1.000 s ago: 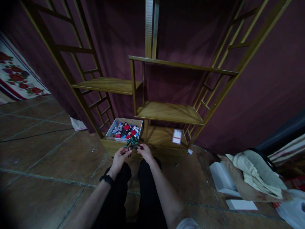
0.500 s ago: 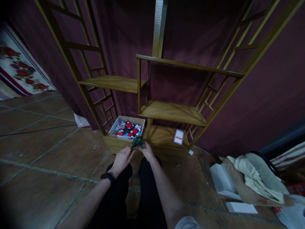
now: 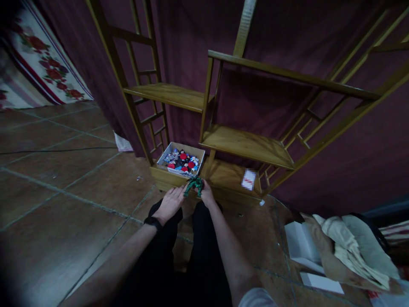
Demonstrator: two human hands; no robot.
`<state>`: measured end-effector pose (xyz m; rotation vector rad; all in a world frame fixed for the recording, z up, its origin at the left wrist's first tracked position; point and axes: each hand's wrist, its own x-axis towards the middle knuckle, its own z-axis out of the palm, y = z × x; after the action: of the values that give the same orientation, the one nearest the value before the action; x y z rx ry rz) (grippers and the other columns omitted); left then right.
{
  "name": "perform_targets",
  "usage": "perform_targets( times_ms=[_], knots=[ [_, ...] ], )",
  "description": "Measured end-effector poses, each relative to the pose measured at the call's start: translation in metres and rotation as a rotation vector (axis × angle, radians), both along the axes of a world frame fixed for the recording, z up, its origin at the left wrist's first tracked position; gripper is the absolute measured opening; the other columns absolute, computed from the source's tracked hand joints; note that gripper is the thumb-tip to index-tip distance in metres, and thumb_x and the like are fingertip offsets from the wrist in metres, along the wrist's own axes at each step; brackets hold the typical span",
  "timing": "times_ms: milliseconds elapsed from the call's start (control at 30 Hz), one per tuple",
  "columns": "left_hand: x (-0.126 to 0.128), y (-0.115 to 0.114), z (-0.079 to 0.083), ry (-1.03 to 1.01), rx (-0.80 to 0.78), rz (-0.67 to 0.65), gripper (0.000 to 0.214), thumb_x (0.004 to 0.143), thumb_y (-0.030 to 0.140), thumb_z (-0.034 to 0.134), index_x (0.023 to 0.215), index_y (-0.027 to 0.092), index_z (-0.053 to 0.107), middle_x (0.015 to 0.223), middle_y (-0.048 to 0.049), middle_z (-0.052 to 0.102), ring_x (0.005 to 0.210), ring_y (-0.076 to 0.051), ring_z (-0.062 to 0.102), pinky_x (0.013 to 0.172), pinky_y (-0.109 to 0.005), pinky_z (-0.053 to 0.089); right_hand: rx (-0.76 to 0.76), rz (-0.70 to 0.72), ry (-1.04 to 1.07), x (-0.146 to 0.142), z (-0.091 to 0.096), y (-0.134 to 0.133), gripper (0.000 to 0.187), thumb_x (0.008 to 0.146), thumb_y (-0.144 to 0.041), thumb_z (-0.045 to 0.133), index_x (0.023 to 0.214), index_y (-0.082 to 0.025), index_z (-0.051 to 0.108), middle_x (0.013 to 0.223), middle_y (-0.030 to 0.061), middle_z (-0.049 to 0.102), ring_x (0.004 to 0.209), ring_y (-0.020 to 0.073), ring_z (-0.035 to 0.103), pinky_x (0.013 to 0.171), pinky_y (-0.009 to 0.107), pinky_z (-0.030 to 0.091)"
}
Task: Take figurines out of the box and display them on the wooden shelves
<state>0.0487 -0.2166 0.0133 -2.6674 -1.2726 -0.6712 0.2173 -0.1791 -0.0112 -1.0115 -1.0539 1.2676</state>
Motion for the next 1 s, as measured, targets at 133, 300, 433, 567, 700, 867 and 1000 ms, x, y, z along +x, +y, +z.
perform_targets(
  times_ms=[133,300,433,567,700,867,1000],
  knots=[
    [-0.004,-0.002,0.005,0.073,0.008,0.027,0.054,0.086,0.012,0.03,0.14,0.014,0.026,0.126,-0.0151,0.051,0.1,-0.022,0.053,0.088,-0.035,0.035,0.051,-0.007,-0.007,0.002,-0.002,-0.004,0.038,0.058,-0.019,0.067,0.095,-0.025,0.06,0.091,-0.0024,0.065,0.082,0.0135,0.059,0.079,0.028,0.047],
    [-0.008,-0.004,0.008,0.173,0.043,0.046,0.056,0.087,0.011,0.027,0.142,0.014,0.018,0.124,-0.0136,0.053,0.099,-0.02,0.052,0.088,-0.034,0.035,0.057,0.026,-0.033,0.008,-0.01,-0.002,0.039,0.059,-0.016,0.067,0.097,-0.027,0.063,0.096,-0.0019,0.065,0.085,0.0133,0.059,0.076,0.028,0.048],
    [-0.009,-0.005,0.007,0.173,0.061,0.054,0.057,0.087,0.01,0.026,0.143,0.015,0.015,0.123,-0.0137,0.053,0.1,-0.02,0.052,0.089,-0.035,0.035,0.049,0.062,-0.026,0.011,-0.013,0.0,0.039,0.06,-0.017,0.068,0.097,-0.028,0.064,0.098,-0.002,0.065,0.088,0.014,0.06,0.078,0.029,0.049],
    [-0.01,-0.005,0.006,0.143,0.059,0.057,0.058,0.087,0.01,0.029,0.143,0.015,0.014,0.117,-0.0139,0.056,0.099,-0.021,0.053,0.09,-0.035,0.035,0.052,0.087,0.002,0.013,-0.013,0.0,0.041,0.058,-0.017,0.07,0.098,-0.028,0.064,0.098,-0.0016,0.065,0.089,0.015,0.06,0.078,0.031,0.049],
    [-0.011,-0.004,0.004,0.119,0.052,0.047,0.058,0.087,0.01,0.03,0.143,0.012,0.013,0.115,-0.0146,0.056,0.1,-0.022,0.052,0.089,-0.036,0.036,0.014,0.111,0.036,0.015,-0.013,-0.002,0.045,0.057,-0.017,0.071,0.1,-0.028,0.064,0.104,-0.0002,0.064,0.092,0.0169,0.059,0.076,0.032,0.05],
    [-0.013,-0.002,0.0,0.054,0.02,0.055,0.058,0.086,0.009,0.032,0.142,0.013,0.017,0.114,-0.0137,0.058,0.1,-0.022,0.052,0.089,-0.036,0.037,0.008,0.143,0.073,0.016,-0.012,-0.002,0.048,0.055,-0.016,0.072,0.101,-0.027,0.063,0.108,0.0005,0.063,0.092,0.0175,0.058,0.076,0.031,0.05],
    [-0.016,0.0,-0.004,-0.049,0.007,0.061,0.056,0.084,0.01,0.036,0.14,0.016,0.027,0.112,-0.0124,0.059,0.101,-0.021,0.053,0.09,-0.035,0.037,-0.01,0.128,0.06,0.014,-0.011,-0.003,0.048,0.055,-0.018,0.073,0.102,-0.026,0.062,0.104,0.0011,0.064,0.09,0.0182,0.06,0.076,0.031,0.049]
  ],
)
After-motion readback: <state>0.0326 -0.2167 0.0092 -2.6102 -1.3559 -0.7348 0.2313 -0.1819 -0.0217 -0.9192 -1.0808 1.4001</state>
